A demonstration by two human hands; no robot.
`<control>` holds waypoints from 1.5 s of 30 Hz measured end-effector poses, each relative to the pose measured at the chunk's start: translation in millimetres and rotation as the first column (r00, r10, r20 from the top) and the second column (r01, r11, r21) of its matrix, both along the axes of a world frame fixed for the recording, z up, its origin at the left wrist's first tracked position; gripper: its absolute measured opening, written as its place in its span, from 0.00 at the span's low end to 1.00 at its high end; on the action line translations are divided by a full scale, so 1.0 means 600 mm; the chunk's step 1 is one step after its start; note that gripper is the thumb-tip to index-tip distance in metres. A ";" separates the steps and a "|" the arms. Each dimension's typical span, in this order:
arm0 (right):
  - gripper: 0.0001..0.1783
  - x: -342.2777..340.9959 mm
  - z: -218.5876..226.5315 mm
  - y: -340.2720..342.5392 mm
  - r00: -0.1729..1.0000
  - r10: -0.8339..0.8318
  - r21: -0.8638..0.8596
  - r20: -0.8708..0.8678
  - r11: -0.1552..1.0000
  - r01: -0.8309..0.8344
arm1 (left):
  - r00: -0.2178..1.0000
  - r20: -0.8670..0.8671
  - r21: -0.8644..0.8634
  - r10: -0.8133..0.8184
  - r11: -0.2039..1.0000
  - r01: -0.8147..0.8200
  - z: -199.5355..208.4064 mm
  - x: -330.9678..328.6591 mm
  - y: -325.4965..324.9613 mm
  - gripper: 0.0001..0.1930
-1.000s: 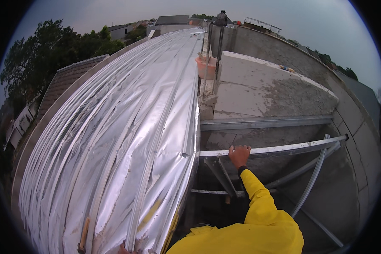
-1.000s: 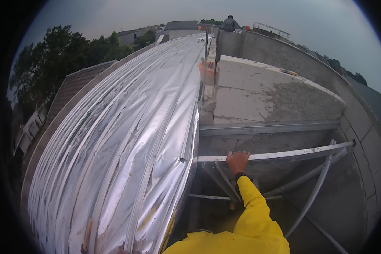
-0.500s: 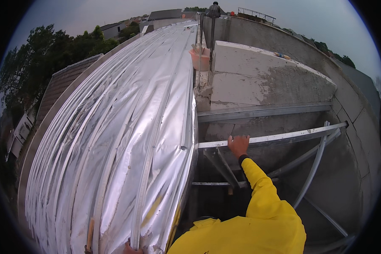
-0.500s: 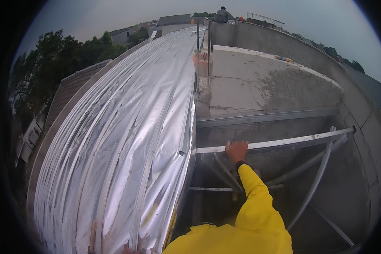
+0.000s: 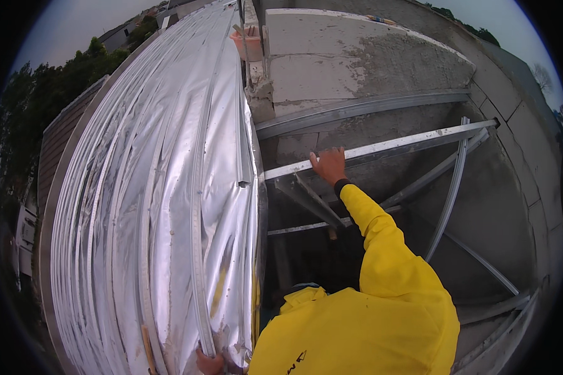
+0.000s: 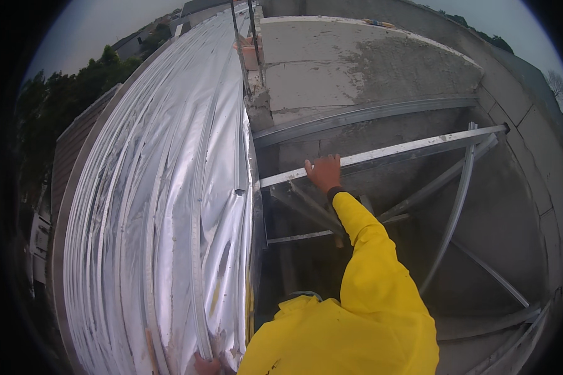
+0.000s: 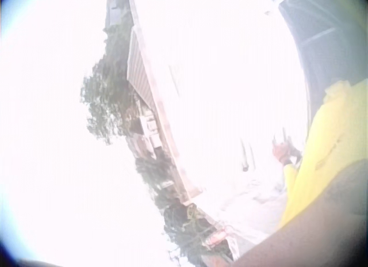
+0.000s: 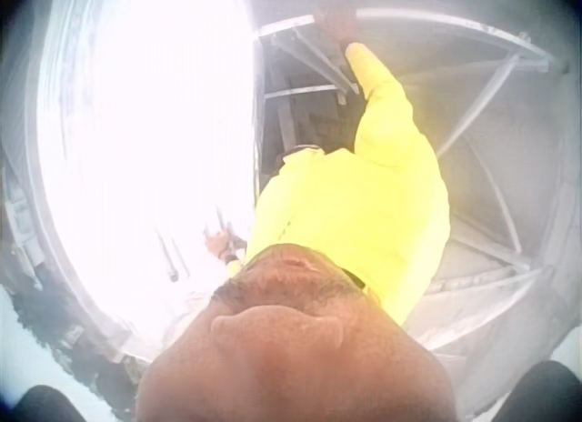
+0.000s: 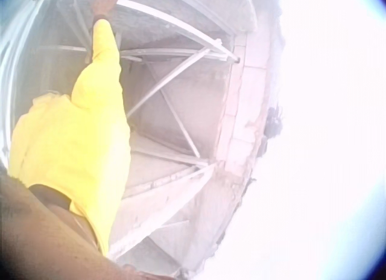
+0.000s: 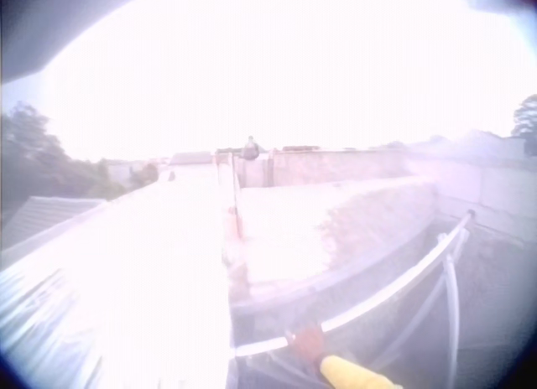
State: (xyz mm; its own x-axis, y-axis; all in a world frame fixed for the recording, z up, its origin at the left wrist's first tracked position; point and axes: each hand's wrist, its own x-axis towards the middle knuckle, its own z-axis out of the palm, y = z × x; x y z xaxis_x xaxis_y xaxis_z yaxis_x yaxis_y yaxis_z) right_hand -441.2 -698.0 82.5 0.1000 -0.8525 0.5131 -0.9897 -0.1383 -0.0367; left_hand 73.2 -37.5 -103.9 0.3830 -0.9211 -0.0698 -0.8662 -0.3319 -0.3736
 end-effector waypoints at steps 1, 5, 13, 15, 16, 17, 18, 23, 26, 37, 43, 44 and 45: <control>0.28 -0.002 -0.003 -0.003 1.000 -0.005 -0.033 -0.004 0.999 0.005 | 0.991 -0.060 0.175 0.116 0.979 -0.104 0.003 0.000 -0.001 0.33; 0.27 0.004 -0.009 -0.005 1.000 -0.006 -0.113 -0.013 0.994 0.004 | 0.975 -0.169 0.070 0.143 0.989 -0.133 0.005 0.002 0.008 0.35; 0.23 0.006 -0.002 -0.008 0.999 -0.039 -0.068 0.019 0.997 0.040 | 0.976 -0.170 0.137 0.137 0.984 -0.114 0.038 -0.021 -0.006 0.36; 0.22 0.008 -0.007 -0.009 1.000 -0.007 -0.131 0.016 0.991 0.009 | 0.886 -0.369 0.011 0.281 0.955 -0.298 0.099 -0.050 -0.040 0.26; 0.22 -0.002 -0.001 -0.001 1.000 -0.010 -0.138 0.017 0.990 0.012 | 0.790 -0.515 -0.080 0.333 0.899 -0.431 0.154 -0.073 -0.084 0.26; 0.21 0.001 0.003 -0.004 1.000 0.005 -0.155 0.018 0.988 -0.003 | 0.665 -0.656 -0.152 0.357 0.801 -0.579 0.179 -0.087 -0.106 0.30; 0.21 0.003 -0.001 -0.006 0.999 0.008 -0.145 0.034 0.989 -0.003 | 0.690 -0.626 -0.161 0.362 0.807 -0.569 0.176 -0.084 -0.101 0.29; 0.19 0.010 -0.003 -0.006 0.999 0.010 -0.176 0.040 0.984 -0.003 | 0.712 -0.615 -0.186 0.339 0.815 -0.549 0.154 -0.075 -0.083 0.29; 0.18 0.007 -0.001 -0.007 0.998 0.030 -0.198 0.056 0.980 -0.018 | 0.667 -0.669 -0.178 0.327 0.801 -0.572 0.173 -0.084 -0.098 0.30; 0.18 0.005 -0.008 -0.012 0.996 0.039 -0.180 0.075 0.983 -0.024 | 0.726 -0.590 -0.195 0.353 0.810 -0.553 0.171 -0.089 -0.100 0.29; 0.18 0.012 -0.003 -0.007 0.996 0.033 -0.155 0.077 0.988 -0.020 | 0.727 -0.566 -0.177 0.388 0.804 -0.567 0.186 -0.098 -0.108 0.24; 0.18 0.012 0.001 -0.003 0.997 0.022 -0.148 0.073 0.989 -0.011 | 0.726 -0.565 -0.170 0.391 0.806 -0.567 0.187 -0.096 -0.108 0.24; 0.19 0.011 0.001 -0.004 0.997 0.014 -0.154 0.070 0.988 -0.003 | 0.721 -0.581 -0.179 0.376 0.806 -0.564 0.187 -0.096 -0.109 0.24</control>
